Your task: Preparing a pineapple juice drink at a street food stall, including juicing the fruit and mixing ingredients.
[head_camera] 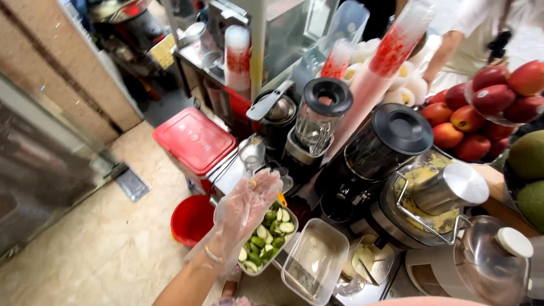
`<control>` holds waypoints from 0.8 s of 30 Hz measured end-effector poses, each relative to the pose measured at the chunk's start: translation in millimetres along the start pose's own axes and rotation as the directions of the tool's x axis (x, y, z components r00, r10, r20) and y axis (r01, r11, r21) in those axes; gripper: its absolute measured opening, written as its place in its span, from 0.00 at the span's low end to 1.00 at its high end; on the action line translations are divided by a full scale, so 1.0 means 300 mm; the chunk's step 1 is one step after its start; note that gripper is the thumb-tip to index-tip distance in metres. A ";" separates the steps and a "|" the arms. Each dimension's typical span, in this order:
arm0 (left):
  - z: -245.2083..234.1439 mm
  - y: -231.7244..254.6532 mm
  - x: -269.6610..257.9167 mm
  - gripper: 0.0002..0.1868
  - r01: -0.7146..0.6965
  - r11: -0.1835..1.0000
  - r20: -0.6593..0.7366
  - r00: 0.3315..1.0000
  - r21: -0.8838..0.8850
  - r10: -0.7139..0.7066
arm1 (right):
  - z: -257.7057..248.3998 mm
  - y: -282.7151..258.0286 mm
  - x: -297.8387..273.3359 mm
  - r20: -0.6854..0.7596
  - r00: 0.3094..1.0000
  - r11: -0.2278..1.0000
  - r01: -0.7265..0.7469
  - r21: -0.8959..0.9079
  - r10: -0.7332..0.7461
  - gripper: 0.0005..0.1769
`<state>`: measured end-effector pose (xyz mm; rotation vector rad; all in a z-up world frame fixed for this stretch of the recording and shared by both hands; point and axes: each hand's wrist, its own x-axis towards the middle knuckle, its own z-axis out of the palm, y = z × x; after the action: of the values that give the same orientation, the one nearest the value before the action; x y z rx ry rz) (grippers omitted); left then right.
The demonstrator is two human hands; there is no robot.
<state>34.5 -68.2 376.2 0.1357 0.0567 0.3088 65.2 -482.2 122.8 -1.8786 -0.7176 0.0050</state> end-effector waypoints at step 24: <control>-0.136 0.078 0.230 0.16 0.388 0.769 -0.305 0.916 0.508 -0.261 | 0.342 -0.789 0.734 -0.160 0.980 0.978 -0.141 -0.154 0.116 0.14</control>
<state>90.1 -19.9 336.7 0.6764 0.3907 -0.0587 99.8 -232.6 349.8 -2.0558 -0.5045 -0.1160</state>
